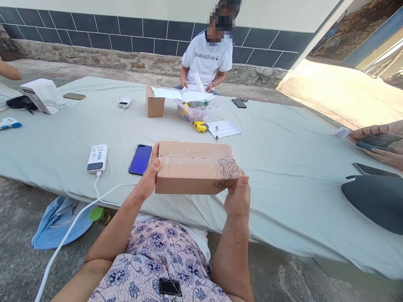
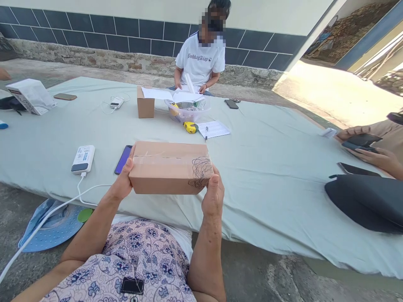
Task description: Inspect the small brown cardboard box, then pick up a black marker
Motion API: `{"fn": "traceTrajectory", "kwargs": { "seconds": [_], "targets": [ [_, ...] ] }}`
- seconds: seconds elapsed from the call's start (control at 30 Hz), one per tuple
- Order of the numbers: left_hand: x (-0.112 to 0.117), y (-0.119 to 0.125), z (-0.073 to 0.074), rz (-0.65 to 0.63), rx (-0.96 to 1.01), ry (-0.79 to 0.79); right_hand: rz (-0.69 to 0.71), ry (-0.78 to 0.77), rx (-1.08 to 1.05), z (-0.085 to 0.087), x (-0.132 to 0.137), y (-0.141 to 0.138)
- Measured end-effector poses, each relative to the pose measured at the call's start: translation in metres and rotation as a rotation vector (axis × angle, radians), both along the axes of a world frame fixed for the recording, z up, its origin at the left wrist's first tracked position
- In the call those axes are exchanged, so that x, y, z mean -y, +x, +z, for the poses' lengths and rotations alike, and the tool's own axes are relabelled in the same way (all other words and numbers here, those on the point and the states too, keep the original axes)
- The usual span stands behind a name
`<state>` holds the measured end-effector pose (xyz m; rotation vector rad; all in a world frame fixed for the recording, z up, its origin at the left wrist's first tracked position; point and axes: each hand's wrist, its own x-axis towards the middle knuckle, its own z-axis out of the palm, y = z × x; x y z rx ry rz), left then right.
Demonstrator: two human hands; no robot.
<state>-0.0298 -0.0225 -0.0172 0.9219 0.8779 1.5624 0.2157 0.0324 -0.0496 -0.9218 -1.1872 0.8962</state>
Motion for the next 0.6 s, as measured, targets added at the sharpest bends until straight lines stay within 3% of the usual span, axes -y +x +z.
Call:
{"fn": "traceTrajectory", "kwargs": {
  "seconds": [0.13, 0.37, 0.6],
  "targets": [
    [0.002, -0.004, -0.001, 0.014, -0.061, 0.037, -0.022, -0.021, 0.023, -0.002, -0.002, 0.000],
    [0.010, -0.003, 0.007, -0.100, -0.149, 0.092, -0.043, -0.045, -0.011, 0.002, -0.001, 0.002],
    [0.008, -0.008, 0.008, -0.002, -0.349, 0.133, -0.009, -0.147, -0.003, -0.009, -0.008, 0.006]
  ]
}}
